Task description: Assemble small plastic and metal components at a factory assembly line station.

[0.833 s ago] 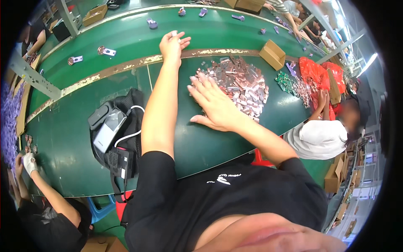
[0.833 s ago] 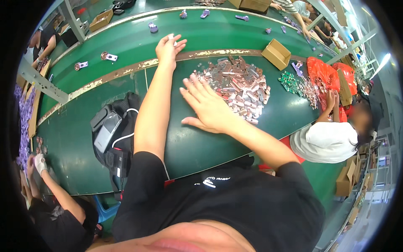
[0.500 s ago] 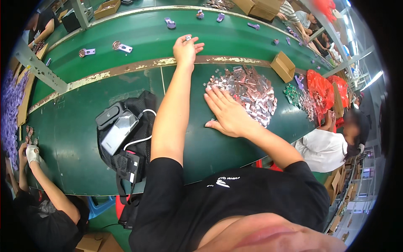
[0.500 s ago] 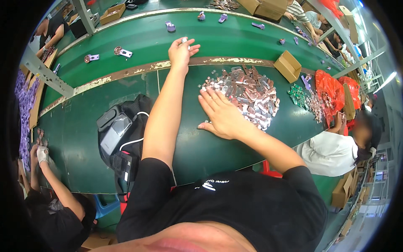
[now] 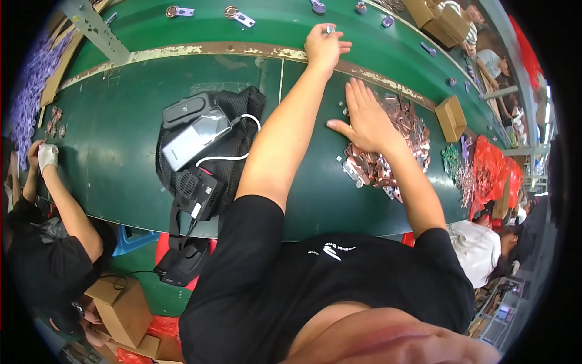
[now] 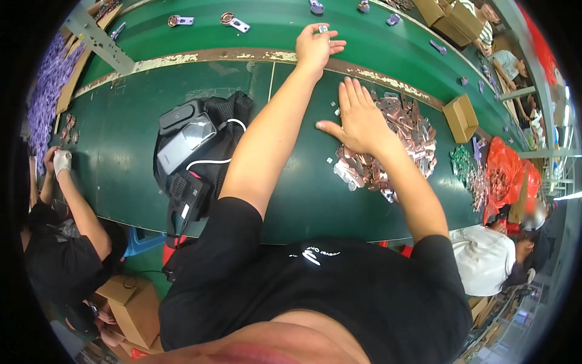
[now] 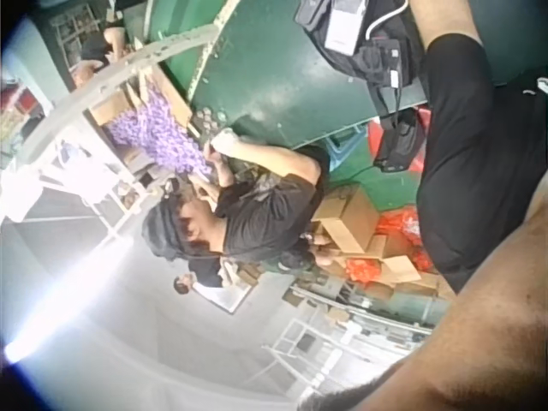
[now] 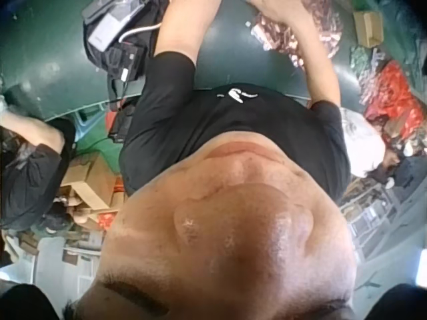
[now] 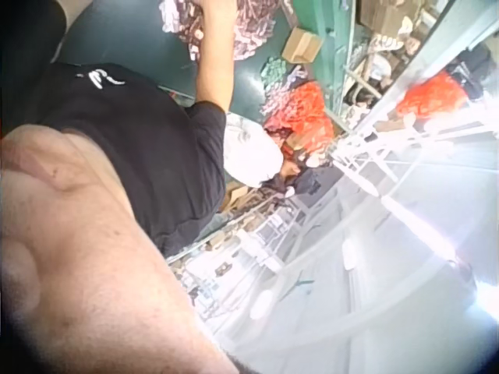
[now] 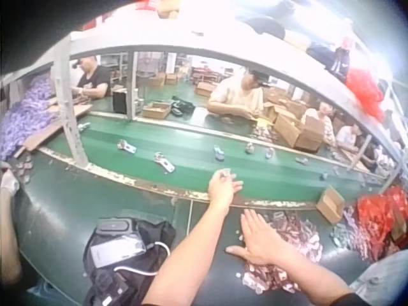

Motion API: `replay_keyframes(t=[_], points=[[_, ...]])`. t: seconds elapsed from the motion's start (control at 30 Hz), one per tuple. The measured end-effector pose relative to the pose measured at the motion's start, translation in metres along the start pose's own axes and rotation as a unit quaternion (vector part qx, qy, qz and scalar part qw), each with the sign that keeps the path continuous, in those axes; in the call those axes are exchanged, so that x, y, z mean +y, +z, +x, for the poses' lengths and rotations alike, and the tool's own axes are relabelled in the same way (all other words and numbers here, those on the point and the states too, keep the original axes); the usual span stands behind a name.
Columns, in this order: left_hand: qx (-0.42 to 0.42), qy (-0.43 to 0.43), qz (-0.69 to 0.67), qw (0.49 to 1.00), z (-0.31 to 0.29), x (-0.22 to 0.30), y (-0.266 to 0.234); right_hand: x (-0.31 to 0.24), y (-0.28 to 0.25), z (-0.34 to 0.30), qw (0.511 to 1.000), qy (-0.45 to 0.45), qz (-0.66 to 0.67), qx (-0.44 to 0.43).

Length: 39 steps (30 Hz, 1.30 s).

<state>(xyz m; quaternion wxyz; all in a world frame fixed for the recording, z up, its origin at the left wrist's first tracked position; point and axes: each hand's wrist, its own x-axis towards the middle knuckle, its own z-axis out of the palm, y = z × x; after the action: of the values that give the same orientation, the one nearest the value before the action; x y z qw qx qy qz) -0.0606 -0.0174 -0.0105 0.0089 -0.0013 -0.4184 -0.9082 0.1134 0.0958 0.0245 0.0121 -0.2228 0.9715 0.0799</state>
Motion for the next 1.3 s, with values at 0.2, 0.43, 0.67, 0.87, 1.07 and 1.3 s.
replay_keyframes(t=[0.2, 0.43, 0.67, 0.87, 1.07, 1.3], points=[[-0.022, -0.001, 0.069, 0.997, -0.005, 0.006, 0.000, 0.008, -0.020, -0.009, 0.999, 0.046, -0.005, -0.025], [0.009, 0.011, 0.049, 0.999, -0.005, -0.013, 0.002, 0.037, -0.013, -0.009, 0.992, 0.100, 0.002, -0.080], [-0.025, 0.052, 0.069, 0.996, 0.013, -0.022, 0.012, 0.022, -0.042, -0.004, 0.993, -0.068, 0.049, 0.088], [0.002, 0.061, 0.158, 0.986, -0.006, -0.007, -0.001, -0.004, -0.023, -0.028, 0.993, -0.116, 0.025, -0.027], [0.010, 0.062, 0.177, 0.982, -0.004, 0.006, -0.002, -0.034, -0.051, -0.047, 0.982, -0.145, 0.115, -0.025], [-0.020, 0.060, 0.148, 0.987, -0.001, -0.027, -0.003, -0.039, -0.032, -0.068, 0.966, -0.200, 0.119, -0.108]])
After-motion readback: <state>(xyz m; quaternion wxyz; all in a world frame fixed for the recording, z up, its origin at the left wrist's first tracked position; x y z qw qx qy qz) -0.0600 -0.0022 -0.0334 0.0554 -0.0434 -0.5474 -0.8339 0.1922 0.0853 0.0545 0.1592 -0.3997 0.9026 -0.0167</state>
